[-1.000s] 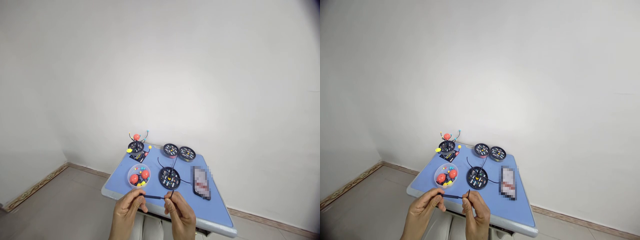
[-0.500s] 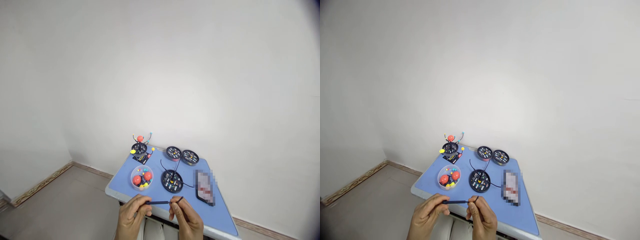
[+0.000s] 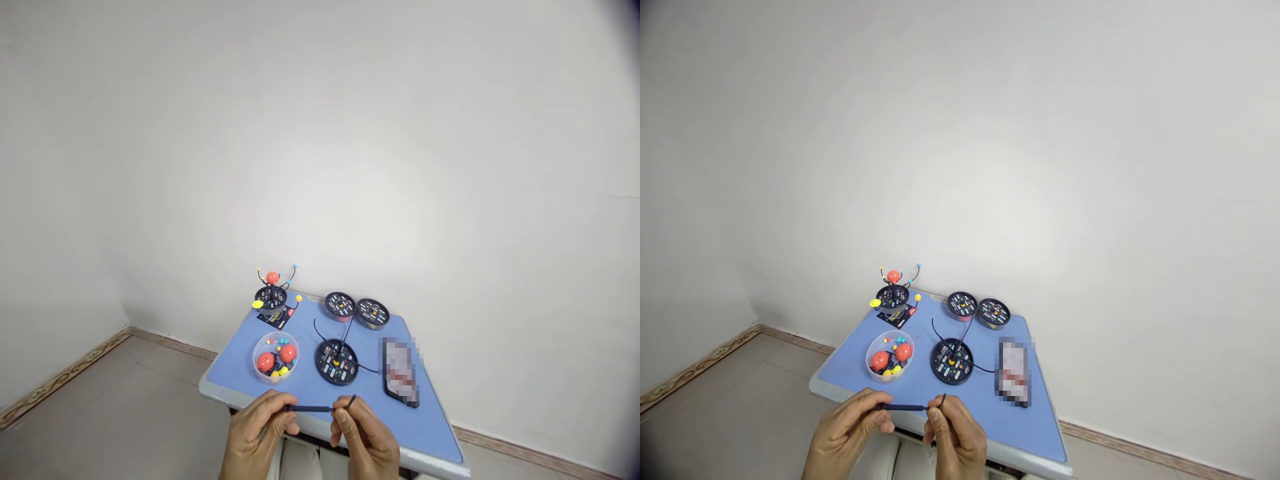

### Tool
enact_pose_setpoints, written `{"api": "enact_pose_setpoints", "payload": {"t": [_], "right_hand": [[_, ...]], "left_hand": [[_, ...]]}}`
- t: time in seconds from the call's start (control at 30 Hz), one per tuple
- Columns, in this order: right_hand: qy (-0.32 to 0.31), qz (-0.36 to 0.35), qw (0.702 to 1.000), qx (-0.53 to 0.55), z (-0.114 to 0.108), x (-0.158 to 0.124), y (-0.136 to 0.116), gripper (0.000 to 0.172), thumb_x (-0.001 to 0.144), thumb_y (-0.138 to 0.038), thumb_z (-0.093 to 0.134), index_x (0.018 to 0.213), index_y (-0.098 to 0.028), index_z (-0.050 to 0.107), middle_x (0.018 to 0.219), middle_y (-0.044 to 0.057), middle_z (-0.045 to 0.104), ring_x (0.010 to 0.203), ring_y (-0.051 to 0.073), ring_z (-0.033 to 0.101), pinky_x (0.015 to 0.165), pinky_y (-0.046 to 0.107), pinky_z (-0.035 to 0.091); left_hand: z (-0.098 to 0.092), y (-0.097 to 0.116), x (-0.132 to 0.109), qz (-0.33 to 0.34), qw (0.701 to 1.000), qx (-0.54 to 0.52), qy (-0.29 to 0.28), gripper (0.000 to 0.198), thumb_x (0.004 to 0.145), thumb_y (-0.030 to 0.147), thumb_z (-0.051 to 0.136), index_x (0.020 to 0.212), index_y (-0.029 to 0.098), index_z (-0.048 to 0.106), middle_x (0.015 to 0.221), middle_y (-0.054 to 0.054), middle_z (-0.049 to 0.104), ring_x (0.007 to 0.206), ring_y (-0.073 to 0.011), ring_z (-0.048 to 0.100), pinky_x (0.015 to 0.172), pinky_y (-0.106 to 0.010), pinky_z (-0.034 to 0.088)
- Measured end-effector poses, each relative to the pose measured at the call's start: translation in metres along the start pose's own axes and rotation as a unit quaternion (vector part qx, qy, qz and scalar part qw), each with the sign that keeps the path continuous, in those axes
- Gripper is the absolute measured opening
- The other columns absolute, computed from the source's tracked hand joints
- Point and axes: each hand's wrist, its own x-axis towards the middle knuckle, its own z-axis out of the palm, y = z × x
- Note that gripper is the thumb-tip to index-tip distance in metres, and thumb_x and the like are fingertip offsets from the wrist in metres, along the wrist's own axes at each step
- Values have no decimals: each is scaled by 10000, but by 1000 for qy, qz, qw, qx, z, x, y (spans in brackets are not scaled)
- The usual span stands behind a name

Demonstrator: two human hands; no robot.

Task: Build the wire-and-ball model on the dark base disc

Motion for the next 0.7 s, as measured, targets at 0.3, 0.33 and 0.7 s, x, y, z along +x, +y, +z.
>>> {"api": "enact_pose_setpoints", "payload": {"t": [0.3,0.33,0.7], "right_hand": [[-15,35,999,-15,-2,-2,12,193,798,-386,698,734,-211,746,546,-18,594,431,123,527,442,234,447],[-11,44,999,-15,-1,-2,15,214,789,-405,703,719,-207,744,544,-17,590,425,120,521,431,231,445],[80,109,991,-17,-3,-3,46,395,710,-573,709,646,-184,722,527,-22,559,387,105,468,356,211,423]], "left_hand": [[3,-12,-6,-12,1000,15,-21,112,886,251,632,923,224,733,556,35,692,528,-137,667,572,-189,543],[3,-16,-8,-17,999,13,-26,119,890,260,627,923,223,735,549,37,690,527,-138,666,576,-192,543],[38,-60,-17,-94,995,-14,-38,211,915,344,578,911,206,737,562,23,688,525,-144,667,582,-202,551]]}}
